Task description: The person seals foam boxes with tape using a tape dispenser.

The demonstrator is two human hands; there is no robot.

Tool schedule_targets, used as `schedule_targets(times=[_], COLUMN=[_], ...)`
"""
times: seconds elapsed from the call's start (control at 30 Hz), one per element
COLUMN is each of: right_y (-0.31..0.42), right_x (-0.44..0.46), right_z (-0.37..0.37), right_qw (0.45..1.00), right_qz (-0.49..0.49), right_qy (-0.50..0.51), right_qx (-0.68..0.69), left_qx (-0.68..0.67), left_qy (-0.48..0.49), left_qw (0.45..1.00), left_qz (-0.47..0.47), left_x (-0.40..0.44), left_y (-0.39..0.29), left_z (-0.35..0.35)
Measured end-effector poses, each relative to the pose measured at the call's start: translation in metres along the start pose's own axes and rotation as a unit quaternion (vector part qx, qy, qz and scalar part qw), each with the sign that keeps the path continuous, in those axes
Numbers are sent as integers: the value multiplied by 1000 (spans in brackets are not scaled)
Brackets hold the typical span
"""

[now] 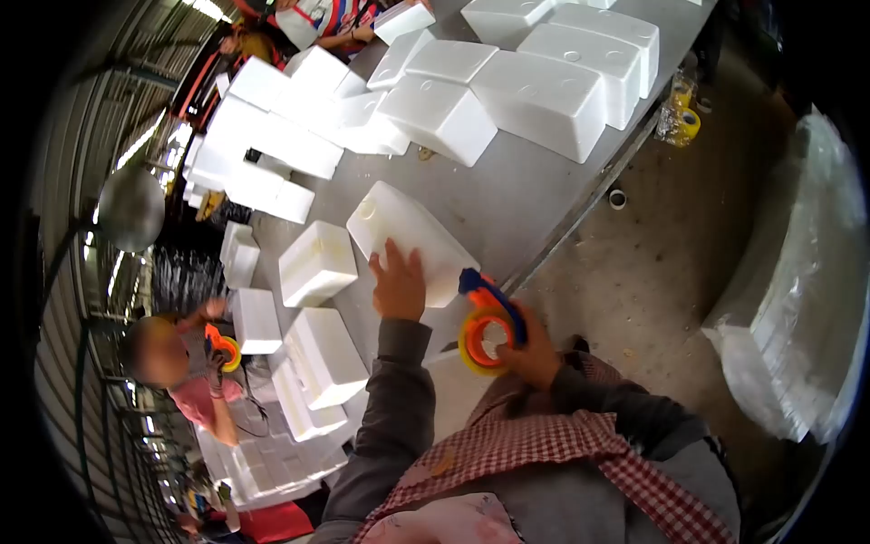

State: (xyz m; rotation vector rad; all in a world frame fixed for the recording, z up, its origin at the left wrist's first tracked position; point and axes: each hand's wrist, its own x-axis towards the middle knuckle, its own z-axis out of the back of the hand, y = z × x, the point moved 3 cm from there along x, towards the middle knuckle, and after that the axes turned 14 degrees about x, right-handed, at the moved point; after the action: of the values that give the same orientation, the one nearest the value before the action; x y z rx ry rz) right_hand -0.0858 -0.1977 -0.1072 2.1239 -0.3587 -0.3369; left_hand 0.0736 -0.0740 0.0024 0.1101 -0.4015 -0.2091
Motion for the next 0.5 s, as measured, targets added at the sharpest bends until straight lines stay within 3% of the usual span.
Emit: schedule_targets(times=[0.03, 0.07, 0.1, 0.17, 0.2, 0.3, 0.37, 0.4, 0.47, 0.5], right_y=[4, 4, 11, 24, 31, 61, 72, 73, 73, 48], right_x=[-6, 8, 22, 44, 35, -13, -33, -22, 29, 51], right_z=[-6, -5, 1, 7, 12, 27, 29, 20, -25, -34], right_qw=[999, 997, 997, 998, 997, 996, 979, 977, 939, 892], right_qz=[18, -43, -48, -16, -55, -41, -121, -132, -126, -87], right_qy=[19, -33, -32, -4, 4, -14, 99, 101, 240, 351], right_qx=[-30, 58, 49, 55, 52, 81, -129, -135, -213, -271], left_qx=[31, 52, 70, 7, 101, 14, 7, 4, -3, -8], left_qy=[27, 62, 95, -17, -98, -8, 14, 7, -4, 7], left_qw=[999, 997, 992, 995, 980, 994, 996, 995, 995, 995], left_qz=[25, -12, -50, -102, -142, -104, -92, -97, -99, -100], left_x=[0, 6, 12, 32, 30, 29, 29, 29, 29, 28], left_y=[-9, -4, 0, -3, -3, 0, -2, -2, -2, -4], left_z=[4, -1, -7, 20, -16, -32, -27, -25, -23, -22])
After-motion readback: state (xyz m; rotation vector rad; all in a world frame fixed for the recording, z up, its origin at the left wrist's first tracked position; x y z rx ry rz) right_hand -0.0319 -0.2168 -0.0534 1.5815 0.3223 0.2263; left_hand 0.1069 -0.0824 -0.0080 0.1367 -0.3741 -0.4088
